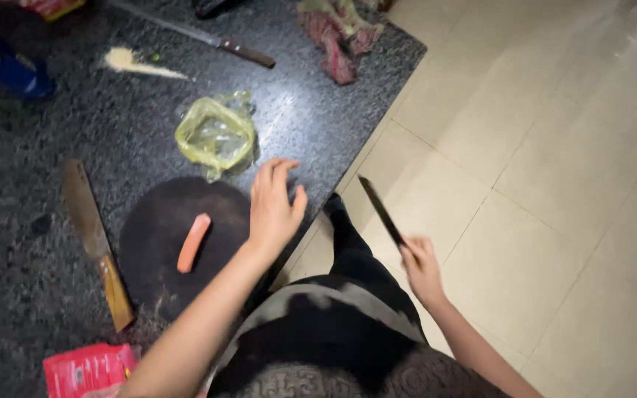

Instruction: Cutting a pink sausage into small slices using a large kitchen knife.

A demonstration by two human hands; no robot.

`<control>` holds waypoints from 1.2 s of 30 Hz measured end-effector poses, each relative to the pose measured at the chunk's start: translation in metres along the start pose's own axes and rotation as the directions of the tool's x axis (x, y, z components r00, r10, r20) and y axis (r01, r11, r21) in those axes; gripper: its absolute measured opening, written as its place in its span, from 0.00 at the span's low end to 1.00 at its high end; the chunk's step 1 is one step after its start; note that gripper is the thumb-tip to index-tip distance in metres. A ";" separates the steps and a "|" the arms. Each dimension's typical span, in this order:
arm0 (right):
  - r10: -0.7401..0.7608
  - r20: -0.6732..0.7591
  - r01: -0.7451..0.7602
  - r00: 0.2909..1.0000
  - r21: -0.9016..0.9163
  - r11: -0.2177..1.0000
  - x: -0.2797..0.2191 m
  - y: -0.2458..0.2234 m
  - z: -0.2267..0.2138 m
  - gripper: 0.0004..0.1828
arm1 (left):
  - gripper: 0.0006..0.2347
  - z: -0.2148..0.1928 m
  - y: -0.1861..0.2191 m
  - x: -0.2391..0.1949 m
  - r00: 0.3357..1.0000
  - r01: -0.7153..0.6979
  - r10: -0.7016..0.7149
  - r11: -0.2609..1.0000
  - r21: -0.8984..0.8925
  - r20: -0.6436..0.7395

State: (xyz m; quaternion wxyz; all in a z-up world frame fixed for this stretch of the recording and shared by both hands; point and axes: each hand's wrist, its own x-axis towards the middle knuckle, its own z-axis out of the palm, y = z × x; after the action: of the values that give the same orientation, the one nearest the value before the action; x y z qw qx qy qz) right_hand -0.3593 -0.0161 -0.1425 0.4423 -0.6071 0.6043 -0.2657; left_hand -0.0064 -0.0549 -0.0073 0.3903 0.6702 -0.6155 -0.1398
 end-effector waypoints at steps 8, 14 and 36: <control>0.255 -0.052 -0.230 0.966 0.289 0.929 0.054 -0.069 -0.037 0.22 | 0.28 0.115 -0.047 0.189 0.954 -0.276 0.246 0.944 0.180 0.169; 0.103 -0.078 -0.004 0.992 0.776 0.631 0.084 -0.174 -0.068 0.26 | 0.34 0.204 -0.101 0.268 0.908 -0.277 0.117 0.889 0.365 0.403; 0.388 0.142 -0.406 0.911 0.481 0.777 0.064 -0.055 -0.026 0.19 | 0.15 0.120 -0.066 0.120 0.908 0.203 -0.287 0.939 0.279 0.306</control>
State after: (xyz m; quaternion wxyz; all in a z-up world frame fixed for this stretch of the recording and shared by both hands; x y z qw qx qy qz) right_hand -0.3463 -0.0901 -0.0969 0.6405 -0.3350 0.6209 -0.3033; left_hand -0.0148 -0.2128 -0.0964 0.1723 0.7504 -0.5966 -0.2264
